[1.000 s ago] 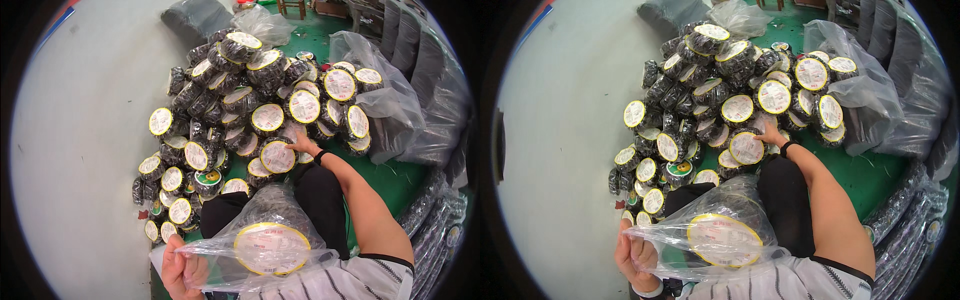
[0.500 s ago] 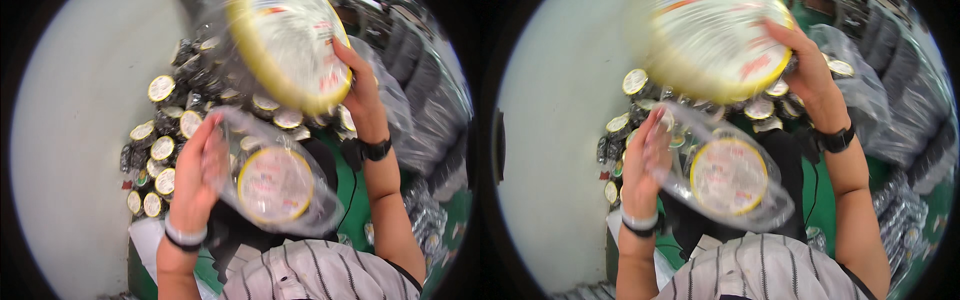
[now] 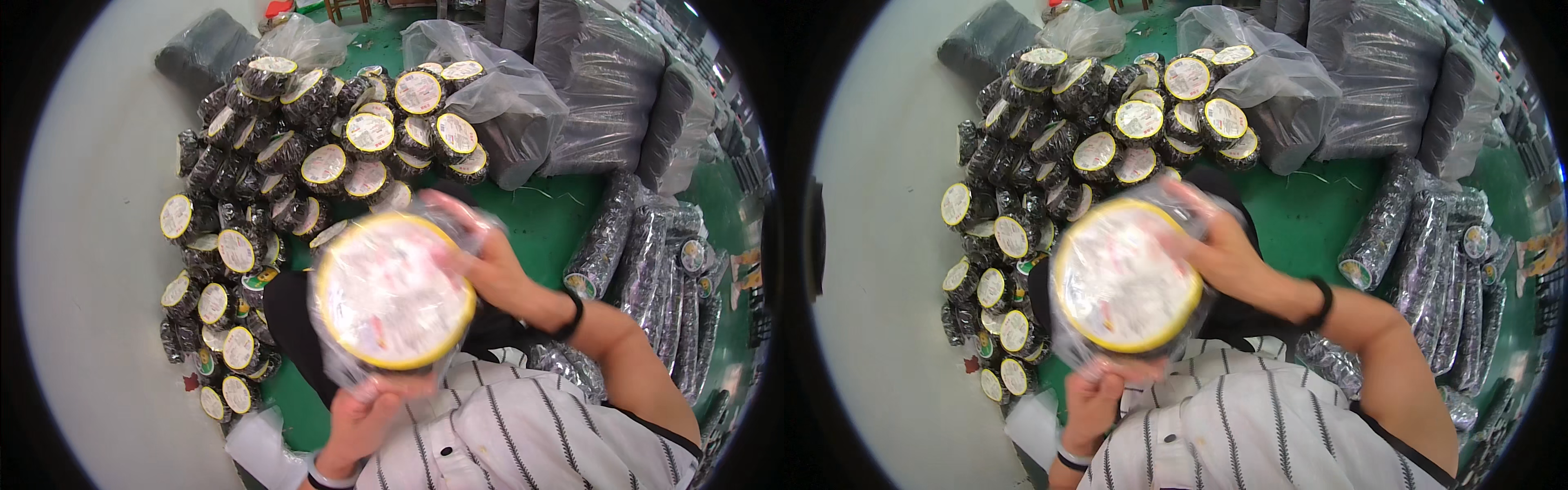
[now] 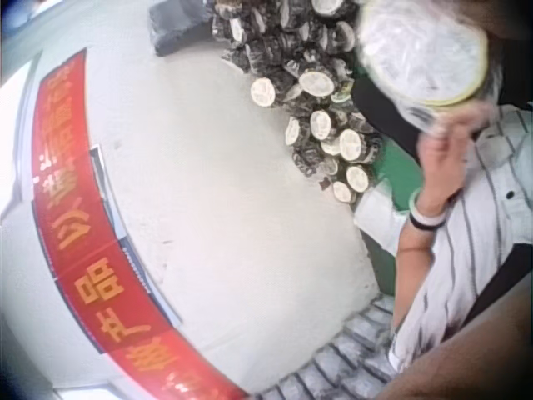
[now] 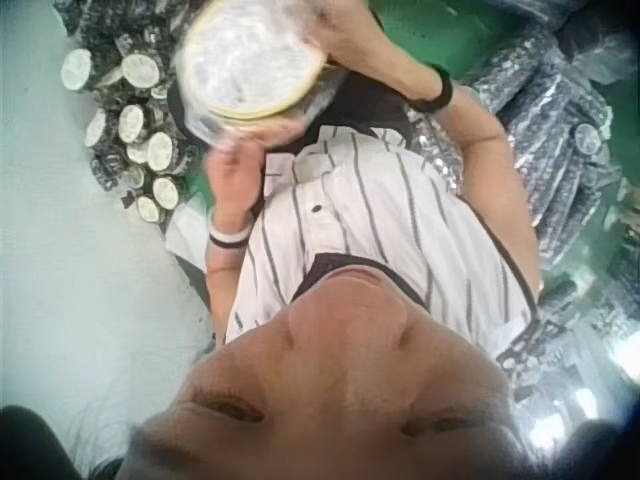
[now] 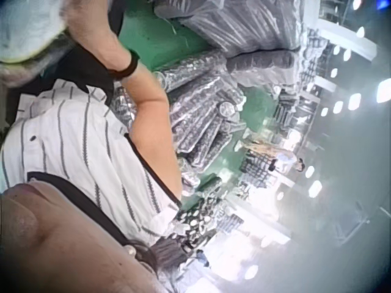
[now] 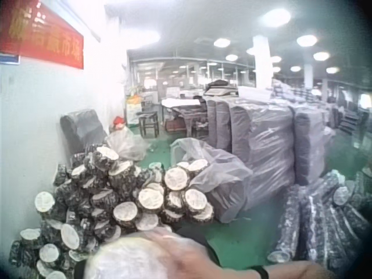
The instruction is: The person puts round packaged food containers into a large clear plastic bag by hand and then twists the top of the bag to close it.
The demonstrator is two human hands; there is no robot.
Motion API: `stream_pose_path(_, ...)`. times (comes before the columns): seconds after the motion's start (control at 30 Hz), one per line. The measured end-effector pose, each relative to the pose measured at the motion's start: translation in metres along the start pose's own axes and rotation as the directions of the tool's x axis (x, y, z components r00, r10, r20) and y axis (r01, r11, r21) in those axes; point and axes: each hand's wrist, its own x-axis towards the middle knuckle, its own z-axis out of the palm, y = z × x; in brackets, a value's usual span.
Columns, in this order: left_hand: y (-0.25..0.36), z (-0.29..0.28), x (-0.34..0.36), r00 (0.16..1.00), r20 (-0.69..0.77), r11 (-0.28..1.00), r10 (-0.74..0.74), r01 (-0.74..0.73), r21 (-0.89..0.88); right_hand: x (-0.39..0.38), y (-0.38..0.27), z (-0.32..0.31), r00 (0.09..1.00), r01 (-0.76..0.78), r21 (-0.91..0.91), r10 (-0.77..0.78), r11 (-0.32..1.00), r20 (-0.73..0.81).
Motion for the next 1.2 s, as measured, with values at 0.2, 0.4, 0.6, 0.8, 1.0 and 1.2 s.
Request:
stream_pose_path(0.2, 0.092, -0.023, 0.069, 0.931, -0.303, 0.596, 0.204, -0.364, -0.716, 0.065, -0.048, -0.022, 0.44, 0.731, -0.248, -0.161, 0.636, 0.883)
stream_pose_path(0.4, 0.095, -0.061, 0.047, 0.948, -0.26, 0.649, 0.182, -0.315, -0.692, 0.238, 0.231, -0.263, 0.702, -0.39, 0.842, 0.712, 0.373, 0.01)
stream_pose_path(0.6, 0.094, -0.058, 0.058, 0.713, -0.701, 0.881, 0.011, -0.339, -0.331, 0.304, 0.328, -0.31, 0.58, 0.166, 0.714, 0.518, 0.681, -0.629)
stream_pose_path(0.8, 0.102, -0.147, 0.146, 0.744, -0.624, 0.967, 0.239, -0.124, 0.222, 0.277, 0.194, -0.135, 0.928, 0.152, 0.598, 0.095, 0.787, -0.361)
stream_pose_path(1.0, 0.087, -0.14, 0.227, 0.862, -0.24, 0.825, 0.447, -0.293, 0.484, 0.193, 0.029, 0.041, 0.969, 0.236, 0.47, -0.241, 0.85, -0.051)
stream_pose_path(1.2, 0.07, -0.095, 0.19, 0.431, -0.554, 0.702, 0.712, -0.436, 0.562, 0.147, 0.04, 0.081, 0.964, 0.264, 0.367, -0.249, 0.892, -0.089)
